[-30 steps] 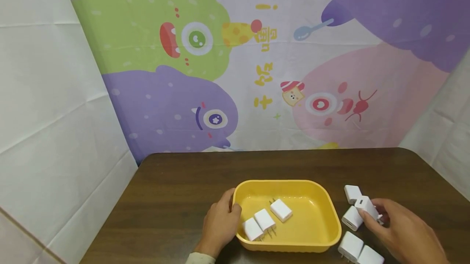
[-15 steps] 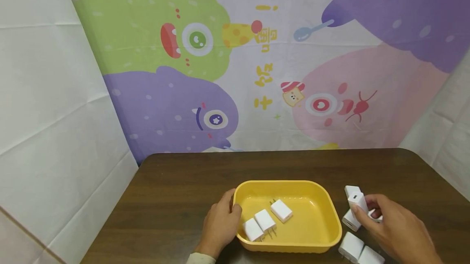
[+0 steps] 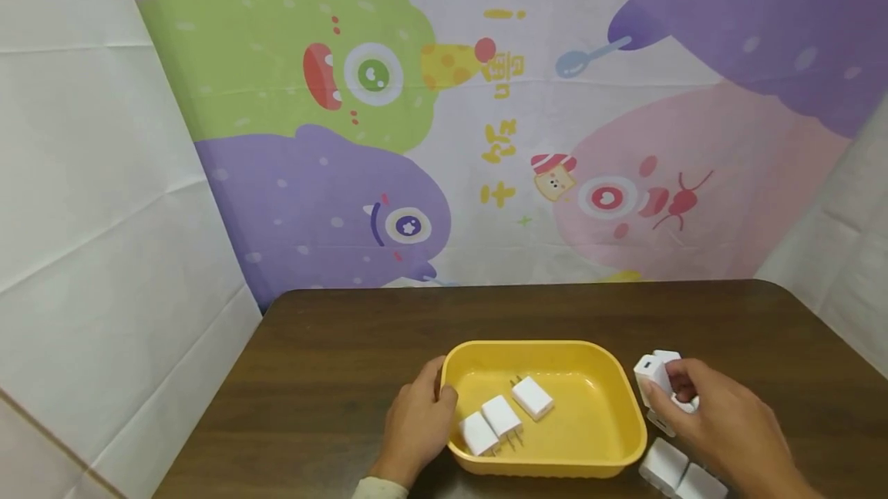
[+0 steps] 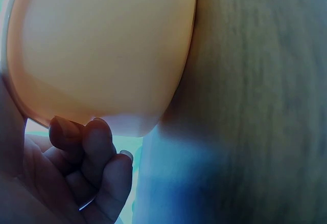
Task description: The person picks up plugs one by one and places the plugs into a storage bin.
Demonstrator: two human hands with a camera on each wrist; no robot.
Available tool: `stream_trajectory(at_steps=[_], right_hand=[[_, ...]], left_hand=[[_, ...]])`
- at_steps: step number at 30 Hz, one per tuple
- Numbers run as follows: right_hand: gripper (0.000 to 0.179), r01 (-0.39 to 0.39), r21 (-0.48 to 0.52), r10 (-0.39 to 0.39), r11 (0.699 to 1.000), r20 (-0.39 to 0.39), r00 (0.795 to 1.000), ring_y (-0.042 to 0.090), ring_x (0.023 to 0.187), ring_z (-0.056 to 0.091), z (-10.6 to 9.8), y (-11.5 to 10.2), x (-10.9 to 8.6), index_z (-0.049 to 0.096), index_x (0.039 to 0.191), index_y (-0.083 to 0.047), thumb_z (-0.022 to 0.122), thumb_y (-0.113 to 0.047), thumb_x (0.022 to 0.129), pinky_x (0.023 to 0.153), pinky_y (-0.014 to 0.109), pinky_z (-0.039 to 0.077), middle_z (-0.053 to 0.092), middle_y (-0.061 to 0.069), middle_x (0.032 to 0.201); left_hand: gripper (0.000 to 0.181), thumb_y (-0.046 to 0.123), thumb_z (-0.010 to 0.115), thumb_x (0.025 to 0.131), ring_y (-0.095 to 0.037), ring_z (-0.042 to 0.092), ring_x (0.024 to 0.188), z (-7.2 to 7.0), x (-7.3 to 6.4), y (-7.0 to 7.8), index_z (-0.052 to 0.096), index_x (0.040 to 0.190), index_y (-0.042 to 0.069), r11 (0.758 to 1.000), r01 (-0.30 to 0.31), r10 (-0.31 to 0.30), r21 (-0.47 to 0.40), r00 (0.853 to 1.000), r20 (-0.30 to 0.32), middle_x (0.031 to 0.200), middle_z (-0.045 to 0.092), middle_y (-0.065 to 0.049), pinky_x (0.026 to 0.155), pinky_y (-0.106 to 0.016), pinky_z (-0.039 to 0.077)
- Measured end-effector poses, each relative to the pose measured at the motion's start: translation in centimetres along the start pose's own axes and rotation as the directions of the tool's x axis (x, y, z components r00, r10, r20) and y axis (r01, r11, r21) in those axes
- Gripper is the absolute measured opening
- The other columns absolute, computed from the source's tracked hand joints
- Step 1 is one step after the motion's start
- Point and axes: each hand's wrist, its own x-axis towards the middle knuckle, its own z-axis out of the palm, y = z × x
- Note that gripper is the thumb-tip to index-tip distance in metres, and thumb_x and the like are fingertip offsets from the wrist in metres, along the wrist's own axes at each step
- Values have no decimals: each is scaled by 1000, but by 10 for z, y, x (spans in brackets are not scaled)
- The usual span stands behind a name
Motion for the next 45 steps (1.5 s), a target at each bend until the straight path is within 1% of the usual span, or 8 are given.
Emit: stream_trajectory(at_steps=[4, 7, 17, 24, 30, 35, 42, 45], right_hand=[[44, 47, 29, -46, 998, -33, 998, 20, 81, 59, 2, -9, 0, 65, 105, -17, 68, -58, 88, 70, 45, 50, 63, -2, 90], [43, 65, 26, -64, 998, -29, 997, 19, 82, 58, 2, -14, 1, 65, 104, -17, 66, -58, 89, 70, 45, 49, 62, -4, 89], [52, 43, 26, -44, 999, 50, 998, 13, 76, 56, 5, -24, 4, 67, 110, -15, 64, -62, 89, 67, 38, 49, 64, -7, 88], [49, 43, 15, -44, 999, 78, 996, 11, 73, 54, 5, -27, 6, 68, 111, -16, 66, -59, 89, 64, 35, 48, 63, -8, 86], [62, 32, 2, -32, 999, 106, 994, 12, 74, 54, 3, -29, 9, 67, 114, -13, 59, -69, 88, 65, 36, 49, 62, -6, 88], [66, 60, -11, -59, 998, 91, 994, 12, 75, 54, 3, -35, 9, 67, 114, -12, 57, -71, 88, 67, 38, 50, 61, -6, 87], [57, 119, 1, -119, 993, 54, 991, 10, 77, 56, 7, -41, 10, 70, 109, -14, 61, -67, 88, 68, 42, 51, 63, -8, 86], [57, 140, -4, -140, 990, 45, 989, 9, 74, 55, 10, -43, 11, 70, 106, -15, 60, -67, 88, 65, 40, 51, 62, -8, 83]], left_hand=[[44, 24, 54, 94, -16, 58, 77, 0, 1, 1, 60, 137, 17, 1000, 11, -11, -1, 1000, 7, 93, 68, 3, 73, -45, 48], [44, 25, 54, 95, -16, 58, 78, 0, 2, 1, 60, 137, 17, 1000, 16, -16, -3, 1000, 8, 94, 69, 2, 74, -46, 48], [43, 23, 55, 94, -17, 60, 80, -1, 0, 3, 60, 136, 17, 1000, -1, 1, 7, 1000, 5, 97, 70, 0, 74, -47, 48], [44, 24, 56, 94, -17, 61, 81, 0, 0, 2, 60, 137, 16, 1000, -7, 7, 10, 1000, 1, 98, 71, 0, 74, -48, 49], [44, 24, 55, 94, -16, 59, 79, 1, 0, -1, 60, 137, 17, 1000, 5, -5, 4, 1000, -4, 95, 70, 1, 73, -46, 48], [43, 24, 56, 94, -17, 59, 79, 2, -1, -1, 61, 136, 18, 1000, 15, -15, 8, 1000, -5, 96, 70, 1, 74, -46, 49], [43, 24, 56, 94, -18, 62, 83, 2, -1, 0, 61, 136, 17, 1000, 5, -4, 16, 1000, -9, 101, 71, -1, 76, -49, 49], [44, 23, 56, 94, -18, 61, 82, 1, -1, 0, 60, 137, 16, 1000, -1, 1, 13, 1000, -8, 100, 71, -1, 75, -48, 49]])
